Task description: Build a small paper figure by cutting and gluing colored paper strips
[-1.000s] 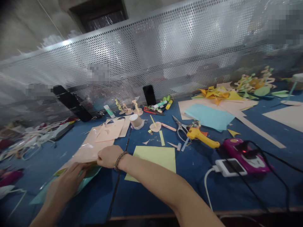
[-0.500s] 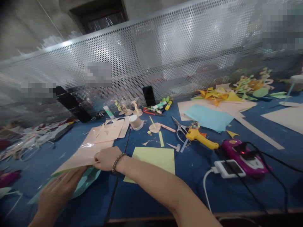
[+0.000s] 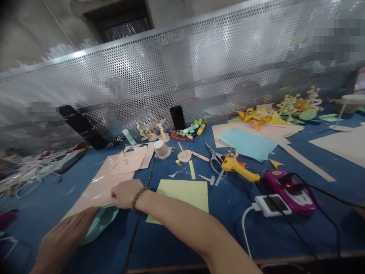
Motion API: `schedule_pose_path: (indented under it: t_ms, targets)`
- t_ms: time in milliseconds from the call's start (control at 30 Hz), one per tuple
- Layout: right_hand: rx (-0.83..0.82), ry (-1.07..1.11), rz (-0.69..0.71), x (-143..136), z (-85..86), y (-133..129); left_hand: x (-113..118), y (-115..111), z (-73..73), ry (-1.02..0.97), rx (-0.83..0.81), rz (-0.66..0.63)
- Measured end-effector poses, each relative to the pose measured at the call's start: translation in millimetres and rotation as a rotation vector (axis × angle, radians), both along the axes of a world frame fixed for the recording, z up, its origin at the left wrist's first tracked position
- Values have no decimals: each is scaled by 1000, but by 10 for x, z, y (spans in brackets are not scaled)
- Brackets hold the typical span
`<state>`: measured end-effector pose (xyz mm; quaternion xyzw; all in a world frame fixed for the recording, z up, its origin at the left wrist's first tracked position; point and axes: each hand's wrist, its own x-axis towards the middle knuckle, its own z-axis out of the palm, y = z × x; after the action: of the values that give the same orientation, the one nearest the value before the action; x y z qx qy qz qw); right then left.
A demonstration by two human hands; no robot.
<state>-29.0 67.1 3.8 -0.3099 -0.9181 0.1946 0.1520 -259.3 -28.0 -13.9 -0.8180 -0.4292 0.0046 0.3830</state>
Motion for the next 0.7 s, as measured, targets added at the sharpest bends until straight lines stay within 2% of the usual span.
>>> schedule_pose_path:
  t_ms: [400, 700]
  targets:
    - [290, 81, 85, -19, -68, -178, 104, -51, 32, 1, 80, 63]
    - [406, 52, 131, -61, -126, -195, 87, -10, -37, -39, -21, 108]
